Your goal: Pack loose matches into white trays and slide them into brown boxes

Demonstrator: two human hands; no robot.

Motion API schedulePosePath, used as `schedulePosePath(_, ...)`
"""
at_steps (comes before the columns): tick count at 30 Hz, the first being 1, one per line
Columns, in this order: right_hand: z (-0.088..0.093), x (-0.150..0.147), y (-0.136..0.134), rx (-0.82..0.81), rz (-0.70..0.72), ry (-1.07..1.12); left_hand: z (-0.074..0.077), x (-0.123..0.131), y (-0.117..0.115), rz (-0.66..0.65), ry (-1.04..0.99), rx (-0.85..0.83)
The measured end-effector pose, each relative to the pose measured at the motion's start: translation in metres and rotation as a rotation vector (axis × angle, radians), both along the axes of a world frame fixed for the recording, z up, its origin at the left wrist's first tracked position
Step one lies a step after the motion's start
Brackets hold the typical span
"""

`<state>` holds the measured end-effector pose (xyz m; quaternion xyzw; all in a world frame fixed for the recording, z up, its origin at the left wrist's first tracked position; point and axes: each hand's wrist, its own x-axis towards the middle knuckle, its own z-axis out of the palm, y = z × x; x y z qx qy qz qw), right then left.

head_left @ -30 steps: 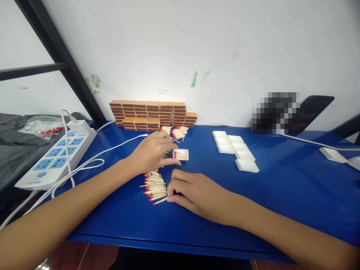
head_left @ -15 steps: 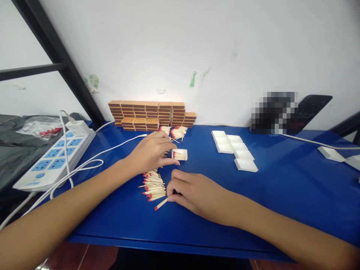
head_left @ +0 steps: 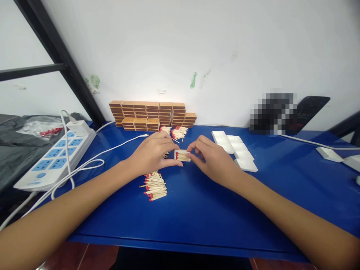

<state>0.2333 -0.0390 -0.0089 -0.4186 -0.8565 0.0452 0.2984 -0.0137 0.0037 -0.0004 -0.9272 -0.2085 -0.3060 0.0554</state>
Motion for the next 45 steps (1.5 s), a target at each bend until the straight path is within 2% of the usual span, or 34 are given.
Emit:
schedulePosePath(4,0.002,-0.008,-0.010,-0.005,0.062,0.056,-0.001,-0.001,0.002,0.009,0.003,0.017)
schedulePosePath(7,0.004,-0.018,-0.024,-0.072,0.188,0.082,-0.002,-0.003,0.004,0.023,0.031,0.018)
schedulePosePath(12,0.001,-0.034,-0.047,-0.230,0.386,-0.001,-0.003,-0.003,0.005,0.023,0.033,0.024)
schedulePosePath(17,-0.006,-0.039,-0.053,-0.227,0.434,-0.104,-0.001,0.000,0.003,0.026,0.054,0.018)
schedulePosePath(27,-0.004,-0.045,-0.056,-0.264,0.399,-0.200,-0.002,0.000,0.003,0.036,0.079,-0.011)
schedulePosePath(31,-0.002,-0.047,-0.058,-0.241,0.379,-0.253,-0.002,-0.001,0.003,0.029,0.080,0.003)
schedulePosePath(34,0.004,-0.040,-0.054,-0.210,0.367,-0.216,-0.002,-0.002,0.003,0.025,0.078,0.015)
schedulePosePath(39,0.010,-0.015,-0.025,-0.048,0.186,-0.035,-0.001,-0.004,0.004,0.042,0.093,0.026)
schedulePosePath(43,0.004,0.000,-0.003,0.058,0.033,-0.050,-0.002,-0.003,0.004,0.032,0.054,0.048)
schedulePosePath(45,0.000,0.003,0.001,0.076,0.000,-0.064,-0.002,-0.002,0.003,0.021,0.038,0.050)
